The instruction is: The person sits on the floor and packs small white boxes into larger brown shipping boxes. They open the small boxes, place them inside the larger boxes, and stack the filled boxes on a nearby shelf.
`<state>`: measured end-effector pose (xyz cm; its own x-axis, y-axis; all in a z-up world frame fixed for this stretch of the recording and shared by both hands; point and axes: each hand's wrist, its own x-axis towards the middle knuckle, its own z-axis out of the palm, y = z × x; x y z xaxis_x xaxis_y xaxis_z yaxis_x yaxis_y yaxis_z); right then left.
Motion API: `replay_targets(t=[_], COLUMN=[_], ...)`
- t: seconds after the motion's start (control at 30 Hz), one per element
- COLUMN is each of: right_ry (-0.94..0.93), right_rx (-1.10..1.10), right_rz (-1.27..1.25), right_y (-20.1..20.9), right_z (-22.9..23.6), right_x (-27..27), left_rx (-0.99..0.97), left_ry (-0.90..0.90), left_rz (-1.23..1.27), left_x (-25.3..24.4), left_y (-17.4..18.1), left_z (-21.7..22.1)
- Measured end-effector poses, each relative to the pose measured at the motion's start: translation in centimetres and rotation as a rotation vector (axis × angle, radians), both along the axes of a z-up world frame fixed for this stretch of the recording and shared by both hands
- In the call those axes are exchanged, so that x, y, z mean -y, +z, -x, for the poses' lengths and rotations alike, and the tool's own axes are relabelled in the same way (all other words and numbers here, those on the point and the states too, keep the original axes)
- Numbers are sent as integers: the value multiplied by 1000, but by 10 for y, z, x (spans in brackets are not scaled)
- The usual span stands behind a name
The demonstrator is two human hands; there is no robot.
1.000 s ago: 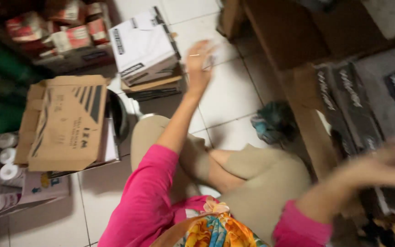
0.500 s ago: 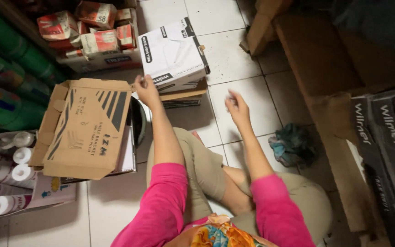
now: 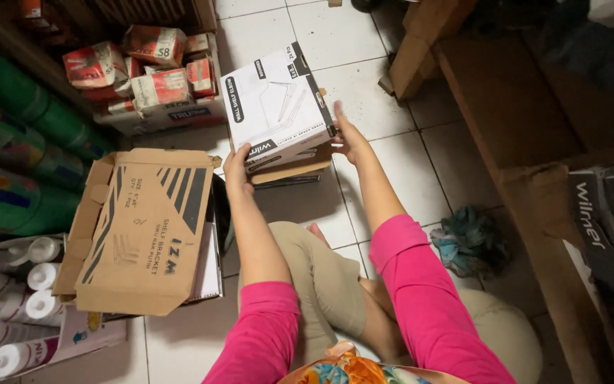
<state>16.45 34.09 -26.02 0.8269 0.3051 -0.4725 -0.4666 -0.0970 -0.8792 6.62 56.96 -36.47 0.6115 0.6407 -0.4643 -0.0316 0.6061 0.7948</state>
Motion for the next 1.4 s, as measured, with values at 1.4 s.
replay_targets(t=[1.4], right_ry=[-858], right_rx=[-376], right_rz=[-367], right_y=[-228], right_z=[182], right_x=[233], left_rx=[-563], left_ry=[-1295], left_rz=[-772], left_x=[214], left_y=[-92], left_z=[-63])
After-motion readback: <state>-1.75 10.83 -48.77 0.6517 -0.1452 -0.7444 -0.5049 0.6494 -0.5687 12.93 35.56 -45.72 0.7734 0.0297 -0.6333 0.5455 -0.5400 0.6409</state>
